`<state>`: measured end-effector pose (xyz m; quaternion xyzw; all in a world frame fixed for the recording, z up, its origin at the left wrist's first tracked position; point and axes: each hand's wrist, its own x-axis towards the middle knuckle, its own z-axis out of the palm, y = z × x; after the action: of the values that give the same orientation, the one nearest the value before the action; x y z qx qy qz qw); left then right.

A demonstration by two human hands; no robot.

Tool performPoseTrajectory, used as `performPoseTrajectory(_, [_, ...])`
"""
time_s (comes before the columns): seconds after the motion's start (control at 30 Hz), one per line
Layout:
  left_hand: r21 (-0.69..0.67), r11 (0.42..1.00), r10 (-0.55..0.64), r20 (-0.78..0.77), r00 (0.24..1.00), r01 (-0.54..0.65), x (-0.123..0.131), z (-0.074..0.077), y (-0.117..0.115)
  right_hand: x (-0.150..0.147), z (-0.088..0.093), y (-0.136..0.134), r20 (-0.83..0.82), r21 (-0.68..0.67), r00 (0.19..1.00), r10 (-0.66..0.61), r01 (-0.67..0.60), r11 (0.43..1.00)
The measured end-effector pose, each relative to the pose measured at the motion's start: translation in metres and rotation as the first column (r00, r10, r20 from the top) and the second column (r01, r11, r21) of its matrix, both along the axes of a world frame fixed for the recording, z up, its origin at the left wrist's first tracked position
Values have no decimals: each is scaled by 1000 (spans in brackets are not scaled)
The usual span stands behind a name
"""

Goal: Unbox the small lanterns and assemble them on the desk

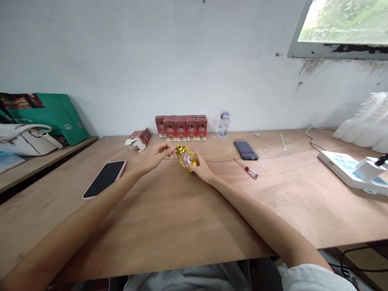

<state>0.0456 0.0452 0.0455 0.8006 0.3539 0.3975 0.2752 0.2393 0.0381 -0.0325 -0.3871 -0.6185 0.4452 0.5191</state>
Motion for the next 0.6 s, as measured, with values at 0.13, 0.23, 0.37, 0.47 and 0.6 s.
performPoseTrajectory(0.13, [140,990,53,-150,987,-32,17,-13,-13,-4,-2,-2,65,5,993,-103,102,995])
performPoseTrajectory(0.23, [312,949,127,-242,962,-46,31,-19,-24,-5,-6,1,92,42,976,-195,192,980])
performPoseTrajectory(0.37, [307,946,159,-150,976,-107,31,-7,-28,-3,-8,5,138,54,960,-245,239,969])
performPoseTrajectory(0.47, [218,972,106,-94,990,-84,22,8,-27,-4,-6,4,214,54,956,-201,193,980])
performPoseTrajectory(0.6, [247,967,100,-173,980,-55,18,19,-30,-7,-3,-1,242,65,951,-192,181,981])
